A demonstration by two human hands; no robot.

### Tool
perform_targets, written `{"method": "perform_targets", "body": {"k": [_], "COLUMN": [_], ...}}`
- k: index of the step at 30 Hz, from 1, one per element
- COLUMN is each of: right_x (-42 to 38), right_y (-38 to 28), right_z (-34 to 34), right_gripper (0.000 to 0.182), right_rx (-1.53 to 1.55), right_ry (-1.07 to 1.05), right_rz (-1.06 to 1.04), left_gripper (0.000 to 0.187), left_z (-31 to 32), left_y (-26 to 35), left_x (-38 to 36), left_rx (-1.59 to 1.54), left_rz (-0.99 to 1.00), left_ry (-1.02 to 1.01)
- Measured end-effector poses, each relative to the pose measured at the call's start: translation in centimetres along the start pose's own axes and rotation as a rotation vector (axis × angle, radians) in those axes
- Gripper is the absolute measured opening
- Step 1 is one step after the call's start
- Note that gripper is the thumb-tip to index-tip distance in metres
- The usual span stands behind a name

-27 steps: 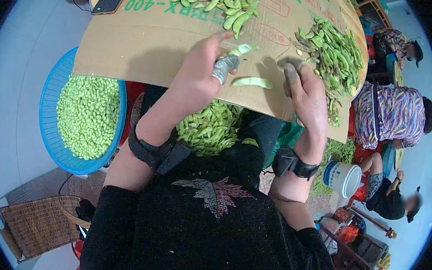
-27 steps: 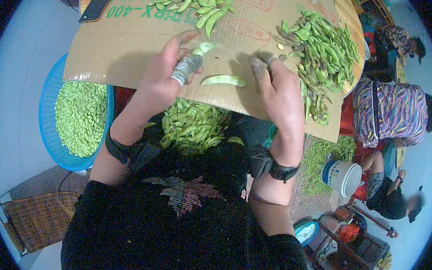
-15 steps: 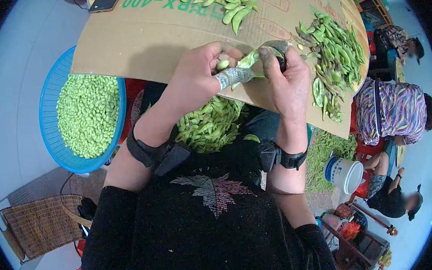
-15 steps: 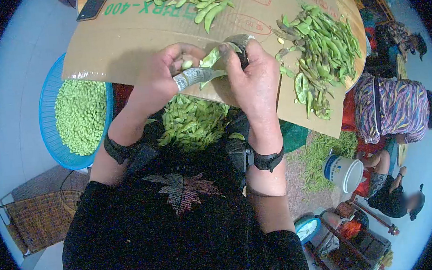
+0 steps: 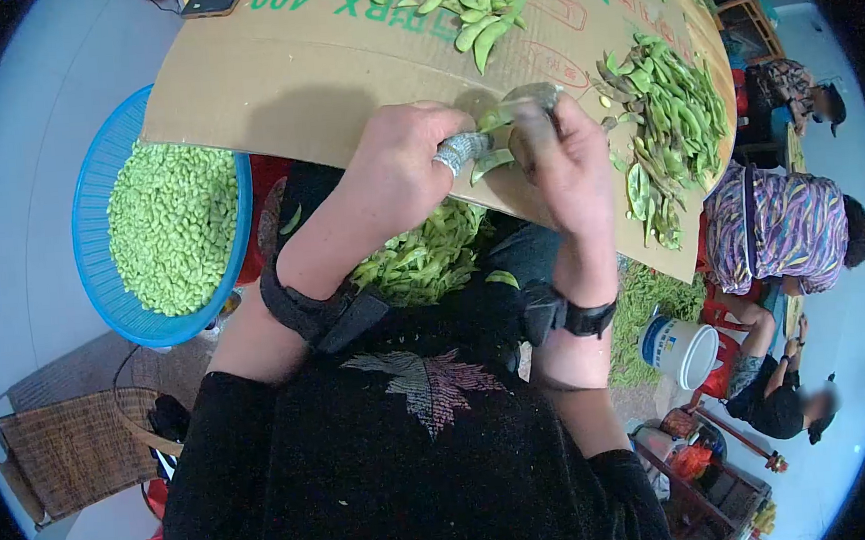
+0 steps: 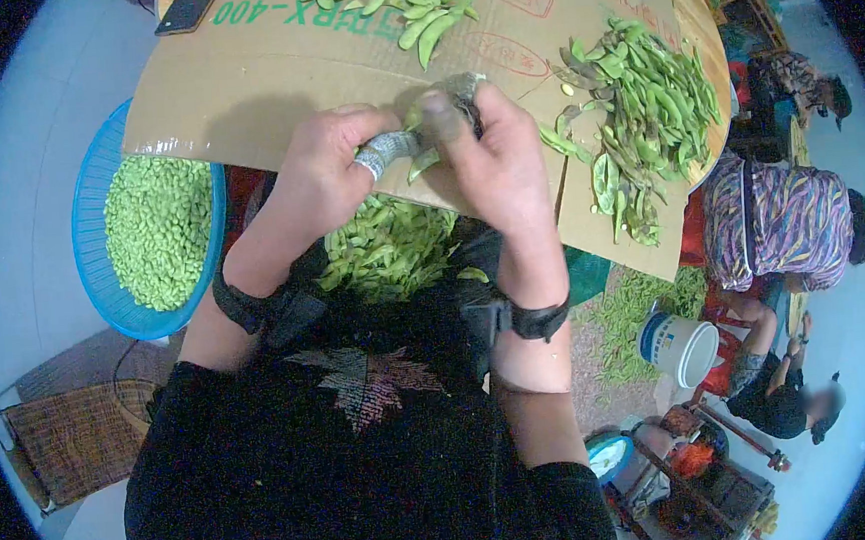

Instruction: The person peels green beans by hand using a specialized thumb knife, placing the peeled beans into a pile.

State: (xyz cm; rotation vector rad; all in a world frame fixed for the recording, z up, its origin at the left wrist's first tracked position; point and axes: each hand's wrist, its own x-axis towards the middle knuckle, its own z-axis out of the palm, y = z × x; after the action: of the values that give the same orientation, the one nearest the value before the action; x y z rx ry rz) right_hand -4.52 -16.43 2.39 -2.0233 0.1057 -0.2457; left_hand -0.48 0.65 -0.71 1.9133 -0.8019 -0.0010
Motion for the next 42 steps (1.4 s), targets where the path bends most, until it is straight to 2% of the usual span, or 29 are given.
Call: {"method": "perform_targets", "body": {"k": [2,5,6,9,11,12,14,15,17,18,19,20,21,22,23,24,25,28,30,31,34,40,42], "right_x": [2.0,7.1,8.0,8.9,8.3,7.8,6.7,6.0,4.3,3.3,2.0,1.2,0.5,-0.2,-1.0,-1.1,-1.4,-2.6,-3.0,-3.1,-2.9,-2.9,-3.0], "right_y": [0.2,2.2,2.3,1.5,1.0,0.8,2.1,2.3,1.8,1.2,-0.1,-0.2,-0.1,0.2,0.6,0.6,-0.1,-2.0,-2.2,-2.2,-1.7,-1.2,-1.1], "right_z": [-0.8,-0.4,-0.2,0.2,0.1,0.0,-0.8,-1.0,-1.6,-1.9,-1.6,-1.6,-1.6,-1.6,-0.9,-0.5,-0.5,0.0,0.2,0.1,0.1,0.8,1.2], "right_gripper": [0.023,0.026,0.027,0.03,0.028,0.027,0.023,0.021,0.018,0.017,0.016,0.016,0.016,0.016,0.018,0.017,0.018,0.021,0.022,0.023,0.023,0.019,0.019], "right_rx": [0.063,-0.533,-0.757,-0.944,-0.959,-0.967,-0.773,-0.674,-0.182,0.065,0.458,0.66,0.863,1.064,1.134,1.099,0.964,0.681,0.602,0.599,0.574,0.563,0.587], "right_ry": [-0.025,0.102,0.145,-0.125,-0.176,-0.203,-0.15,-0.123,-0.157,-0.17,-0.151,-0.217,-0.283,-0.35,-0.345,-0.49,-0.467,-0.364,-0.336,-0.347,-0.379,-0.346,-0.316], "right_rz": [0.01,-0.324,-0.439,-0.215,-0.207,-0.201,-0.26,-0.288,0.003,0.145,0.299,0.37,0.442,0.511,0.51,0.443,0.441,0.342,0.297,0.3,0.27,0.305,0.324], "left_gripper": [0.027,0.024,0.023,0.021,0.021,0.021,0.021,0.021,0.021,0.023,0.026,0.028,0.041,0.044,0.047,0.051,0.049,0.04,0.019,0.015,0.023,0.015,0.013], "left_z": [-0.5,-0.1,-0.1,-0.1,-0.2,-0.4,-1.0,-1.0,-0.8,-0.8,-1.0,-1.1,-1.3,-1.1,-0.8,-0.6,0.1,0.3,0.5,0.5,0.6,1.3,1.6], "left_y": [0.3,0.0,0.3,1.2,1.4,1.4,1.3,1.0,0.5,0.6,0.7,0.8,1.0,1.1,1.3,1.4,0.2,-0.1,-0.2,-0.2,0.2,1.3,0.8], "left_x": [-0.2,-0.8,-0.9,-1.1,-1.4,-1.6,-2.2,-2.3,-2.3,-2.0,-1.5,-1.2,-1.0,-0.8,-0.4,0.0,0.0,-0.1,0.0,0.0,-0.1,-0.2,-0.4], "left_rx": [-0.007,-0.051,-0.076,-0.135,-0.146,-0.195,-0.291,-0.307,-0.335,-0.436,-0.536,-0.634,-0.987,-1.147,-1.306,-1.464,-1.474,-1.521,-1.48,-1.458,-1.201,-0.912,-0.745], "left_rz": [-0.025,0.088,0.046,-0.091,-0.205,-0.165,-0.086,-0.08,-0.063,-0.17,-0.279,-0.39,-0.404,-0.441,-0.476,-0.511,-0.385,-0.347,-0.312,-0.295,-0.289,-0.257,-0.171], "left_ry": [-0.072,-0.266,-0.272,-0.301,-0.341,-0.377,-0.449,-0.365,-0.201,-0.16,-0.117,-0.074,-0.1,-0.127,-0.154,-0.181,-0.226,-0.044,0.055,0.103,0.157,0.232,0.242]}}
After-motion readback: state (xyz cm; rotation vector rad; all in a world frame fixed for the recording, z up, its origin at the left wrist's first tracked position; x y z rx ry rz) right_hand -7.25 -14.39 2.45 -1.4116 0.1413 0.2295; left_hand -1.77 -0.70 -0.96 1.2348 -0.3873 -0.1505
